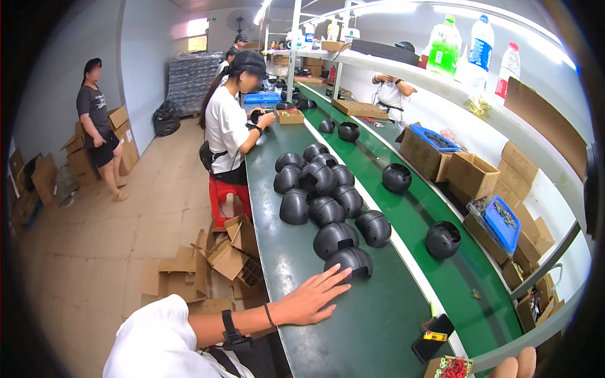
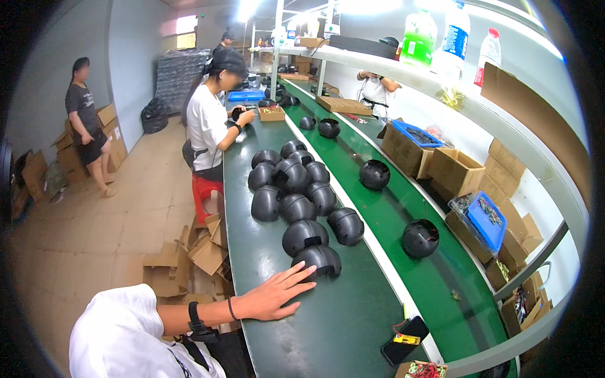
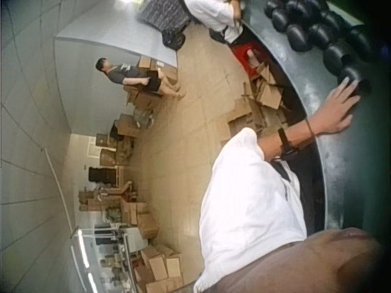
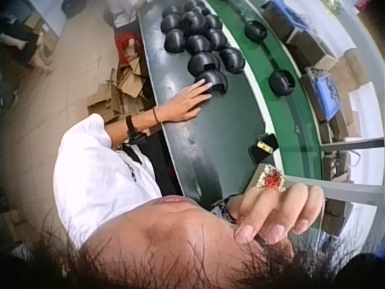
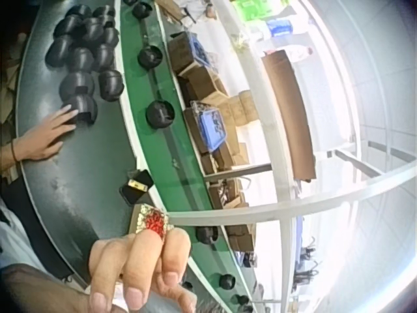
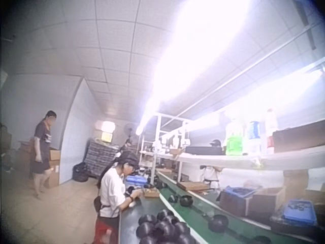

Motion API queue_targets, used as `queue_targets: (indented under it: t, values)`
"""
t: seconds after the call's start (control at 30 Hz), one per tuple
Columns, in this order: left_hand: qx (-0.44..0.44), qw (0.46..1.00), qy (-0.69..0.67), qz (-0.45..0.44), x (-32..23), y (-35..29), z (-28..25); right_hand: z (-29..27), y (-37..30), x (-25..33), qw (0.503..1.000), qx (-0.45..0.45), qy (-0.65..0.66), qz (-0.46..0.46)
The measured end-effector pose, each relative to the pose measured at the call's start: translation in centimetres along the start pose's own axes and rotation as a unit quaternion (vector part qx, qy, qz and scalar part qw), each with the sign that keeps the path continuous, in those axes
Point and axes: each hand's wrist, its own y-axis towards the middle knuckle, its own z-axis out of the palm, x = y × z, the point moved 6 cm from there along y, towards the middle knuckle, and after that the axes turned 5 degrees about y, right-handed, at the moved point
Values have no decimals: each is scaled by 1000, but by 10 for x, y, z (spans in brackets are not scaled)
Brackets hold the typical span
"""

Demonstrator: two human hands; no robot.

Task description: Assembling electronic components into plastic shells using scissors and hands.

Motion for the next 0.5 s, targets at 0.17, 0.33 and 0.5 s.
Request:
queue_targets:
  t: [0.17,0.33,0.5]
  values:
    - [-1,1000,1,4,2,-1,-2,-7,1,17,997,8,-56,57]
    - [-4,1000,-5,7,0,0,1,-7,-7,7,993,-51,0,-103]
    - [7,1000,-15,-3,-2,-4,-2,5,1,21,993,3,-91,78]
